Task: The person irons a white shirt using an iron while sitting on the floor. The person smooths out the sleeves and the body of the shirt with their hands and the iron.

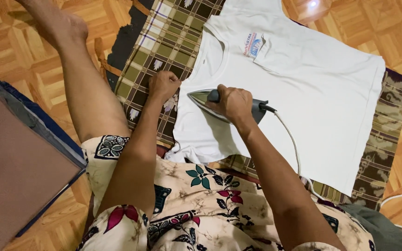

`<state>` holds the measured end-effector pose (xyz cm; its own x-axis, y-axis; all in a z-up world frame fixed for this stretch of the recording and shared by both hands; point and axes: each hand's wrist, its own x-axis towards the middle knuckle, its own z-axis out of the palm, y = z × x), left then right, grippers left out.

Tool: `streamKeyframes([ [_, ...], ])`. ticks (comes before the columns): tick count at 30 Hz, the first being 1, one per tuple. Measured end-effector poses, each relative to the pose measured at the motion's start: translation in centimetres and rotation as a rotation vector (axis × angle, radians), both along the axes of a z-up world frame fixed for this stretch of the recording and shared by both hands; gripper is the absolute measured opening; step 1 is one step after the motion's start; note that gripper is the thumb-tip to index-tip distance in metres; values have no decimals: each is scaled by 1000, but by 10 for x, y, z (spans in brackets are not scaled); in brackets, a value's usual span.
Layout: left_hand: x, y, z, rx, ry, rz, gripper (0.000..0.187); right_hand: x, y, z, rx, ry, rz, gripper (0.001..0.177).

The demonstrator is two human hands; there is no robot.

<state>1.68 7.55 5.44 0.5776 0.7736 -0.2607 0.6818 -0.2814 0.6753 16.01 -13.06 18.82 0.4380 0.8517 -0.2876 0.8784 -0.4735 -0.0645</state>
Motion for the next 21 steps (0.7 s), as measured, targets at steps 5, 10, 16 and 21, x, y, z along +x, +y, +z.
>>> streamKeyframes([
  [5,-2,2,9,22,-21,-25,19,-3,4,-15,-1,21,132,48],
  [10,-2,8,16,-26,-48,-9,20,-4,9,-8,29,46,84,50],
  [16,2,17,8,-21,19,-53,19,-4,15,-12,45,-27,12,46],
  [21,1,15,18,-80,30,-15,18,-6,13,-9,35,5,120,49],
])
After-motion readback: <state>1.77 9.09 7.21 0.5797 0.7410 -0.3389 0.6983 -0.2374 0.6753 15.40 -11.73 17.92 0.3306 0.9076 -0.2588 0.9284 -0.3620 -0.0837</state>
